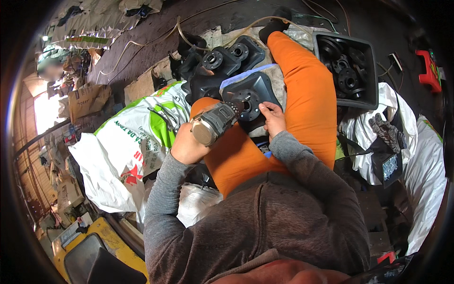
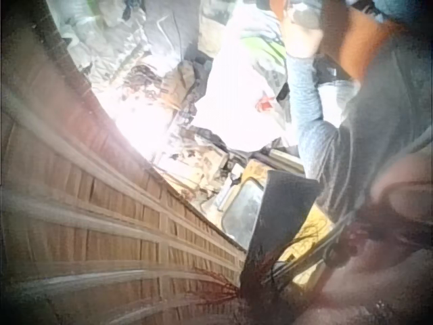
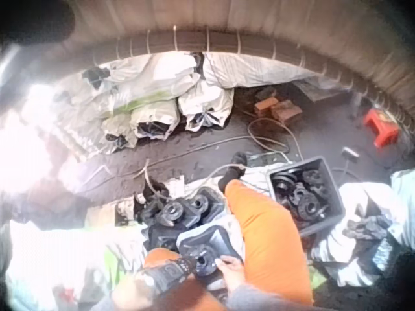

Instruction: The person sits on the floor and uses a cordless impact driver to fasten screws into black mechanical housings resting on their lap. They repeatedly pick up screws, align them in the housing, and drive them in, then place the completed units into a nearby white bag.

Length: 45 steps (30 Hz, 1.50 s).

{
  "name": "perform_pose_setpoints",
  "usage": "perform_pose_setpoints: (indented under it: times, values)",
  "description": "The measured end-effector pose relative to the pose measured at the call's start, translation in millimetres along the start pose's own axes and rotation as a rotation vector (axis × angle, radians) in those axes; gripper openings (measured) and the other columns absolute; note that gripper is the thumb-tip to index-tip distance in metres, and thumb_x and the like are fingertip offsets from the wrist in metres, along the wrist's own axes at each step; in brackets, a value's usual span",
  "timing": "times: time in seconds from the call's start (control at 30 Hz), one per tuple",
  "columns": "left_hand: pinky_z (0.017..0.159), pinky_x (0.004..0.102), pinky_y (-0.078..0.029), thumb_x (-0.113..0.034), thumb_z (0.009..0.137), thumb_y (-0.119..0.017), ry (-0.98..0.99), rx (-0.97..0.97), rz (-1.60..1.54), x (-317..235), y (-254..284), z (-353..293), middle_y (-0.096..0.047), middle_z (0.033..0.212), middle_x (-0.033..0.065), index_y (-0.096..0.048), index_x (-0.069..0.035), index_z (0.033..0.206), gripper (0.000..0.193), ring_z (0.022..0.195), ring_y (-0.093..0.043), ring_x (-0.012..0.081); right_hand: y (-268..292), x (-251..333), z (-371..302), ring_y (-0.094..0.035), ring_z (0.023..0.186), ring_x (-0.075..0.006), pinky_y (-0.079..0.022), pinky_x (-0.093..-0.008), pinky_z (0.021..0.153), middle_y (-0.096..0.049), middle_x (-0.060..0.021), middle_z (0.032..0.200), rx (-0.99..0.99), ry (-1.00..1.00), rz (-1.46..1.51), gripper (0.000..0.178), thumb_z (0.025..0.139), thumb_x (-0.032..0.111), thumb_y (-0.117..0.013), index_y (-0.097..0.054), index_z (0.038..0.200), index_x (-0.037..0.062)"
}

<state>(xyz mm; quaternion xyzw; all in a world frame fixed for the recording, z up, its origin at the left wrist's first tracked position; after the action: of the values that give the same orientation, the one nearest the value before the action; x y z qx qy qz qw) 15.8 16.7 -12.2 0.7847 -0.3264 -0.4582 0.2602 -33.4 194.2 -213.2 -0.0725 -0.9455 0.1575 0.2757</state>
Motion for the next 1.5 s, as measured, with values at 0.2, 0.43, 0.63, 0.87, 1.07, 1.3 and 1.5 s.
perform_pose_setpoints:
  times: [0.2,0.43,0.63,0.87,1.07,1.3,1.5]
  values:
    - [0.07,0.0388,-0.053,-0.011,0.067,-0.072,0.008,0.051,0.087,3.4,7.4,26.4,-0.067,0.084,0.0184,-0.064,0.0,0.089,0.026,0.077,-0.066,0.0357,-3.1,-2.4,12.6,-0.042,0.057,-0.0009,-0.029,-0.0184,0.041,-0.057,0.0036,0.076,0.103,0.002,-0.022,0.032,0.086,0.027,-0.073,-0.06,0.106,0.0051]
    - [0.07,0.0373,-0.053,-0.011,0.066,-0.072,-0.051,0.109,0.164,-15.8,22.5,50.7,-0.067,0.086,0.0174,-0.063,0.0,0.091,0.029,0.078,-0.065,0.035,-4.3,-15.1,22.4,-0.053,0.066,-0.0074,-0.043,-0.023,0.061,-0.062,-0.0004,0.076,0.108,0.089,-0.019,0.023,0.088,0.018,-0.069,-0.066,0.099,-0.0021]
    - [0.088,0.039,-0.049,-0.01,0.068,-0.072,0.013,0.271,0.219,-17.1,18.4,62.7,-0.064,0.11,0.0171,-0.057,-0.003,0.118,0.053,0.098,-0.062,0.0341,-1.9,-10.7,19.1,-0.044,0.059,-0.0039,-0.038,-0.0223,0.054,-0.051,0.0059,0.065,0.109,0.124,-0.164,0.02,0.086,0.018,-0.07,-0.067,0.094,-0.0002]
    - [0.093,0.0401,-0.047,-0.01,0.067,-0.071,0.035,0.272,0.201,-3.0,8.4,63.7,-0.063,0.114,0.0179,-0.058,-0.004,0.121,0.055,0.103,-0.06,0.0364,1.6,-4.4,15.6,-0.041,0.058,-0.0035,-0.036,-0.0229,0.053,-0.047,0.0064,0.063,0.099,0.224,-0.318,0.02,0.086,0.018,-0.07,-0.066,0.093,-0.0008]
    - [0.078,0.0391,-0.054,-0.021,0.069,-0.074,0.016,0.12,0.03,3.9,6.6,56.5,-0.067,0.098,0.0163,-0.062,-0.004,0.109,0.045,0.087,-0.066,0.0334,4.4,-12.7,28.0,-0.051,0.061,-0.0044,-0.041,-0.0214,0.057,-0.061,0.0015,0.075,0.186,0.158,-0.187,0.016,0.09,0.013,-0.067,-0.062,0.099,0.0]
    - [0.077,0.0401,-0.056,-0.03,0.073,-0.076,-0.146,-0.031,0.025,-18.3,-20.1,-49.4,-0.067,0.104,0.0131,-0.043,-0.018,0.136,0.072,0.09,-0.068,0.0334,2.9,-4.4,36.5,-0.049,0.06,-0.0061,-0.038,-0.0228,0.05,-0.06,0.002,0.077,0.15,0.124,-0.291,0.035,0.084,0.028,-0.073,-0.064,0.106,0.0021]
    - [0.089,0.0451,-0.049,-0.011,0.074,-0.069,-0.009,0.082,0.08,38.3,-128.0,-124.0,-0.06,0.12,0.0174,-0.039,-0.016,0.143,0.075,0.105,-0.06,0.0355,0.3,28.0,12.9,-0.051,0.06,-0.0058,-0.037,-0.0195,0.047,-0.063,0.0013,0.084,0.207,0.39,-0.348,0.03,0.086,0.028,-0.072,-0.065,0.104,0.0053]
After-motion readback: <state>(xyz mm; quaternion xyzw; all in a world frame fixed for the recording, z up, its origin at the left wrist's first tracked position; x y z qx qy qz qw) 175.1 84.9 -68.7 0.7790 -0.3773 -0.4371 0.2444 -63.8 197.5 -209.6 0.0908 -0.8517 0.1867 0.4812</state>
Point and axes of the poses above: each hand's wrist, its own z-axis towards the middle knuckle, its own y-axis out of the back of the hand, x = y × z, the point moved 1 cm from there along z, towards the middle knuckle
